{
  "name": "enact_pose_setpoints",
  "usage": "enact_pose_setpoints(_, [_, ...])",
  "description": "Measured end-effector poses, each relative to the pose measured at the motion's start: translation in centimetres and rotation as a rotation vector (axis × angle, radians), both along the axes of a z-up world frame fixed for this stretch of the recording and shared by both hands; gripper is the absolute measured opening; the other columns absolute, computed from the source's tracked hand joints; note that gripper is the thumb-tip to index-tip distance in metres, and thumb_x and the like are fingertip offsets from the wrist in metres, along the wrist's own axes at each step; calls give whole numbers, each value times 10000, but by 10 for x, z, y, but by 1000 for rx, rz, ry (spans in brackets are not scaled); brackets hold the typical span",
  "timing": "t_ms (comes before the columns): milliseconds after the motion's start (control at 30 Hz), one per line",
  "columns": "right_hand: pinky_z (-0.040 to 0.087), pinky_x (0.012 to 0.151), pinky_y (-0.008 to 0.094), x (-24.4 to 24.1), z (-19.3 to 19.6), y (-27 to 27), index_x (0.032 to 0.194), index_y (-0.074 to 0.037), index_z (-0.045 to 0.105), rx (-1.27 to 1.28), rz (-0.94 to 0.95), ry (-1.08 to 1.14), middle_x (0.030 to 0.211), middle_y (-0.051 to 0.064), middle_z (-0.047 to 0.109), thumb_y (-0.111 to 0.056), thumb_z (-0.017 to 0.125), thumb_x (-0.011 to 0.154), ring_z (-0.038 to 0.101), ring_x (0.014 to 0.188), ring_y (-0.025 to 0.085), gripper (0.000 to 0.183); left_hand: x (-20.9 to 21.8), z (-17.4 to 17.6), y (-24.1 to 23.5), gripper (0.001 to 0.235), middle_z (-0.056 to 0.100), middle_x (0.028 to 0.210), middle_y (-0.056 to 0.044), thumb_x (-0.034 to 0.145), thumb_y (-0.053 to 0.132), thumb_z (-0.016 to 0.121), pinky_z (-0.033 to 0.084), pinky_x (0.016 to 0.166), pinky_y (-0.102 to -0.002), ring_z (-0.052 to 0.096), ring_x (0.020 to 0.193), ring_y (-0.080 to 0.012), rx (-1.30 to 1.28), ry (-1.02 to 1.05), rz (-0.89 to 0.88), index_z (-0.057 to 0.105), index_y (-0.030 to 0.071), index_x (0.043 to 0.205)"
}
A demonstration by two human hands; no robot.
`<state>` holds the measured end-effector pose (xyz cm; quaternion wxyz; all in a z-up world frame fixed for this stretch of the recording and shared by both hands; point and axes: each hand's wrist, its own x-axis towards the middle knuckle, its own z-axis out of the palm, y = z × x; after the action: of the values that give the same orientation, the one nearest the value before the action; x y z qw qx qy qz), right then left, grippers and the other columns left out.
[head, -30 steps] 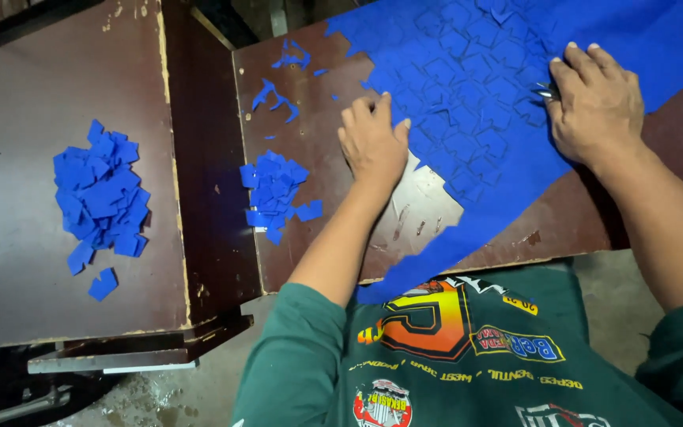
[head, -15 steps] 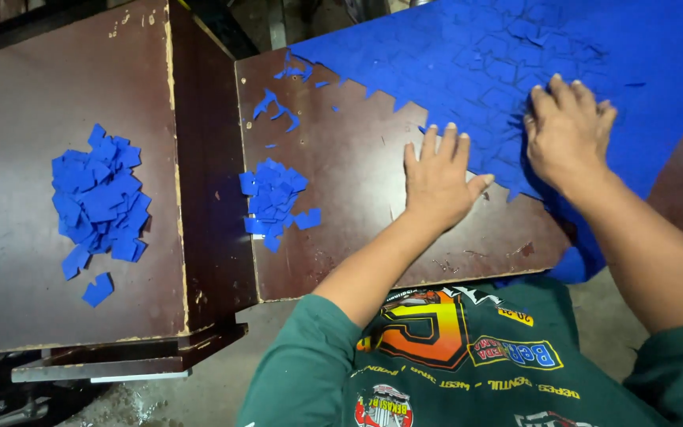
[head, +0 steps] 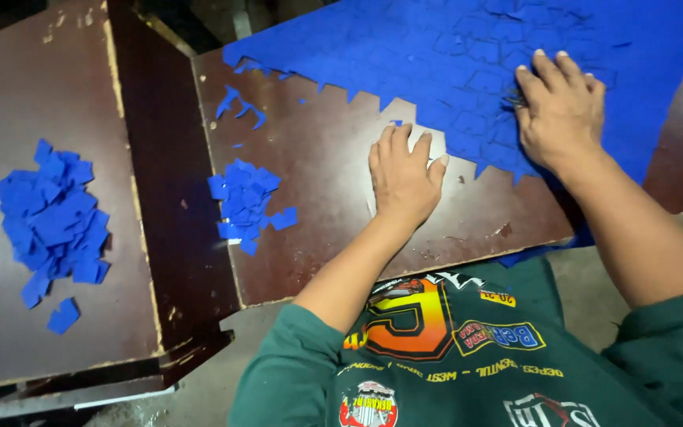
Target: Cutting out small pre-marked diamond shapes from a large piece of blue fabric using a hand-held cutting tool.
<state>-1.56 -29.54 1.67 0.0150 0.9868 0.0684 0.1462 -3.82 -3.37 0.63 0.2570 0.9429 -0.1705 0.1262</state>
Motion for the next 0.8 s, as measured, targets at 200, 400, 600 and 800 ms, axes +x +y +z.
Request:
enact_pose_setpoints(200, [424, 958, 528, -3, -4, 3, 1469, -103, 684, 20, 16, -84, 1562, 120, 596, -251, 692, 952, 497, 1409, 357, 538, 4, 8, -19, 474, 616, 1140, -170, 796, 491, 758, 446, 809, -539, 550, 1043, -384, 49, -103, 39, 718, 120, 1088])
enact_pose_setpoints(400, [489, 943, 468, -7, -1, 7, 1373, -91, 756, 20, 49, -214, 1476, 111, 696, -196, 716, 912, 600, 1372, 322, 475, 5, 14, -41, 366, 522, 910, -120, 716, 353, 852, 387, 670, -520, 514, 881, -376, -2, -166, 58, 610, 99, 822])
enact_pose_setpoints(600, [512, 923, 482, -7, 1, 5, 1369, -89, 750, 26, 80, -195, 1482, 108, 698, -226, 745, 908, 615, 1367, 326, 481, 8, 23, -44, 389, 587, 1067, -162, 755, 452, 780, 414, 758, -536, 531, 981, -389, 0, -82, 65, 655, 111, 897])
enact_pose_setpoints(800, [529, 883, 503, -7, 5, 4, 1405, -99, 733, 12, 73, -129, 1503, 101, 678, -227, 709, 918, 595, 1393, 326, 504, 12, 12, -36, 655, 410, 1583, -213, 842, 470, 688, 331, 1160, -592, 334, 1509, -441, -40, 53, 95, 575, 119, 1384])
